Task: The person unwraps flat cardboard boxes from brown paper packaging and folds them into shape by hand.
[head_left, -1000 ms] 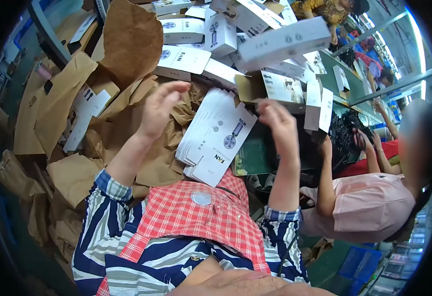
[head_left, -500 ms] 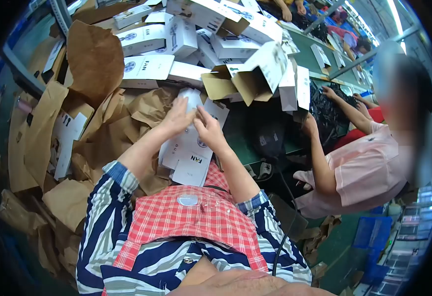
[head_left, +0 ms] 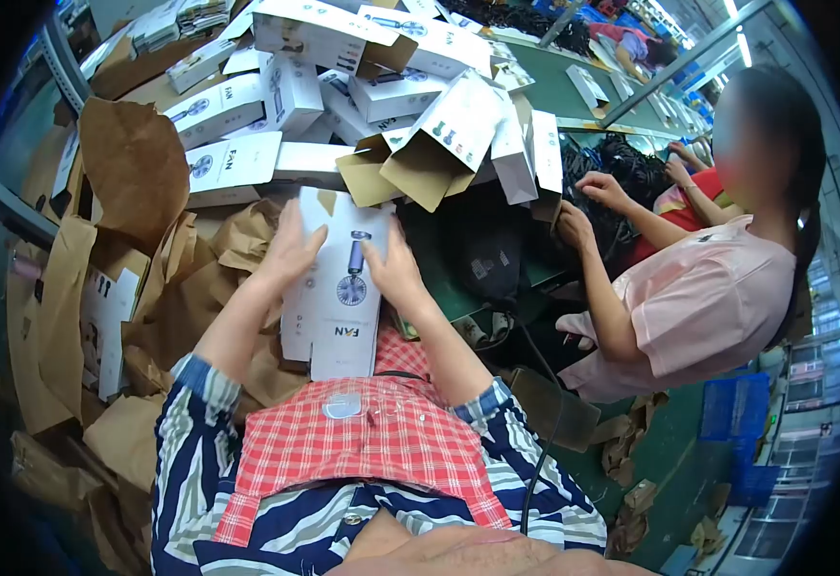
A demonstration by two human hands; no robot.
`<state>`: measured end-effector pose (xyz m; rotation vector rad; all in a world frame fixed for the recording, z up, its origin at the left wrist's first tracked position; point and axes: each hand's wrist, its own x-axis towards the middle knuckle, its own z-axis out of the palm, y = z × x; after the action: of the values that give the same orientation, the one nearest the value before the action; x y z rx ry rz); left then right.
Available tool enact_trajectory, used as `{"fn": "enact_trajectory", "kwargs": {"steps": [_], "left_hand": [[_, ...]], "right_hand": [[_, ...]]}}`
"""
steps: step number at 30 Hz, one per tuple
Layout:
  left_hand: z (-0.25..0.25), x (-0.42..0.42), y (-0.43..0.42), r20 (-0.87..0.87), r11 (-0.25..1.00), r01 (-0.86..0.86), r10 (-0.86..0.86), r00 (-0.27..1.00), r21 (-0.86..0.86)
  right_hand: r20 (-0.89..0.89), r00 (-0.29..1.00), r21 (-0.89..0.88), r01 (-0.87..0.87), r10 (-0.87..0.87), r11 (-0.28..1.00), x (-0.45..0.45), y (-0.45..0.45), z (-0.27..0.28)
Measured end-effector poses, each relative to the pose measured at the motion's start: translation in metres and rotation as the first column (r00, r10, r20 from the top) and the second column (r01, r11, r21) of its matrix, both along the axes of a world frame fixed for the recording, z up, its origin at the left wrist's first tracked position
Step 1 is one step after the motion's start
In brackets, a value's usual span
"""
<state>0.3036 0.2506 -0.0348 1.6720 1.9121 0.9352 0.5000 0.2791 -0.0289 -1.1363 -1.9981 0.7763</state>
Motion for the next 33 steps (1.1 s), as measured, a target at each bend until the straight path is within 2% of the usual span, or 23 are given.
{"fn": "enact_trajectory", "kwargs": {"steps": [2, 4, 6, 7, 8, 10, 12, 14, 15, 16, 18, 19, 21, 22, 23, 24, 25, 26, 28, 29, 30, 32, 33], "left_hand": [[0.061, -0.002, -0.034, 0.276, 0.996, 0.086, -0.080, 0.958, -0.010], [0.109, -0.003, -0.058, 0.538, 0.984, 0.175, -0.156, 0.828, 0.017], [0.144, -0.003, -0.081, 0.723, 0.989, 0.151, -0.107, 0.682, 0.004], [0.151, -0.005, -0.088, 0.771, 0.993, 0.109, -0.027, 0.637, -0.055], [0.147, -0.007, -0.091, 0.831, 0.988, 0.153, -0.094, 0.548, 0.011], [0.143, -0.005, -0.098, 0.790, 0.981, 0.192, -0.092, 0.606, -0.033], [0.132, -0.001, -0.095, 0.771, 0.979, 0.205, -0.140, 0.621, 0.013], [0.124, 0.008, -0.090, 0.690, 0.975, 0.123, -0.217, 0.690, 0.183], [0.127, 0.016, -0.090, 0.771, 0.976, 0.078, -0.209, 0.601, 0.204], [0.123, 0.012, -0.094, 0.849, 0.979, 0.169, -0.188, 0.494, 0.118], [0.119, 0.035, -0.102, 0.898, 0.973, 0.218, -0.165, 0.408, 0.079], [0.127, 0.043, -0.107, 0.924, 0.947, 0.288, -0.231, 0.306, 0.141], [0.137, 0.047, -0.093, 0.951, 0.989, 0.113, -0.121, 0.284, 0.092], [0.129, 0.037, -0.086, 0.923, 0.929, 0.119, -0.365, 0.121, 0.351], [0.126, 0.034, -0.083, 0.959, 0.990, 0.064, -0.140, 0.245, 0.128], [0.126, 0.038, -0.092, 0.796, 0.998, 0.030, -0.062, 0.602, 0.055], [0.125, 0.039, -0.094, 0.798, 0.999, 0.032, -0.035, 0.602, 0.019], [0.125, 0.038, -0.095, 0.796, 0.999, 0.031, -0.009, 0.605, -0.012], [0.120, 0.038, -0.092, 0.813, 0.999, -0.003, -0.039, 0.581, 0.050], [0.118, 0.037, -0.091, 0.794, 0.996, -0.012, -0.062, 0.605, 0.088], [0.114, 0.032, -0.091, 0.731, 0.994, 0.026, -0.097, 0.676, 0.108], [0.118, 0.034, -0.090, 0.784, 0.995, 0.060, -0.097, 0.613, 0.075], [0.122, 0.034, -0.088, 0.832, 0.994, 0.097, -0.097, 0.547, 0.052]], "right_hand": [[0.018, 1.000, 0.187, -0.006, 0.002, 0.982, 0.001, -0.019, 0.030], [-0.366, 0.923, -0.027, -0.138, 0.118, 0.990, 0.003, -0.029, 0.056], [-0.786, 0.617, -0.214, -0.327, 0.036, 0.921, 0.002, -0.040, 0.086], [-0.705, 0.698, -0.183, -0.354, 0.128, 0.917, 0.009, -0.044, 0.101], [-0.606, 0.765, -0.157, -0.383, 0.218, 0.910, 0.016, -0.048, 0.110], [-0.462, 0.765, 0.021, -0.497, 0.449, 0.868, 0.015, -0.066, 0.121], [-0.497, 0.789, 0.072, -0.378, 0.362, 0.923, 0.009, -0.079, 0.118], [-0.495, 0.810, 0.270, -0.200, 0.314, 0.942, 0.001, -0.072, 0.105], [-0.446, 0.848, 0.335, -0.138, 0.285, 0.932, 0.000, -0.067, 0.104], [-0.523, 0.817, 0.213, -0.152, 0.244, 0.965, -0.001, -0.067, 0.104], [-0.597, 0.780, 0.072, -0.181, 0.188, 0.981, -0.009, -0.061, 0.102], [-0.626, 0.756, -0.016, -0.260, 0.193, 0.966, -0.009, -0.054, 0.100], [-0.791, 0.610, -0.339, -0.498, 0.045, 0.798, -0.003, -0.047, 0.103], [-0.837, 0.546, -0.411, -0.582, -0.037, 0.701, -0.001, -0.045, 0.103], [-0.718, 0.694, -0.426, -0.493, 0.049, 0.759, -0.002, -0.047, 0.104], [-0.562, 0.819, -0.418, -0.403, 0.117, 0.814, -0.004, -0.050, 0.103], [-0.511, 0.849, -0.298, -0.318, 0.131, 0.900, -0.010, -0.052, 0.098], [-0.509, 0.850, -0.298, -0.325, 0.138, 0.898, -0.010, -0.053, 0.098], [-0.733, 0.681, -0.482, -0.508, -0.009, 0.714, -0.007, -0.053, 0.104], [-0.788, 0.577, -0.592, -0.613, -0.216, 0.523, -0.005, -0.047, 0.106], [-0.884, 0.386, -0.458, -0.824, -0.263, 0.332, 0.006, -0.045, 0.115], [-0.774, 0.628, -0.600, -0.688, -0.081, 0.408, 0.004, -0.048, 0.088], [-0.761, 0.639, -0.623, -0.672, -0.112, 0.401, 0.006, -0.047, 0.083]]}}
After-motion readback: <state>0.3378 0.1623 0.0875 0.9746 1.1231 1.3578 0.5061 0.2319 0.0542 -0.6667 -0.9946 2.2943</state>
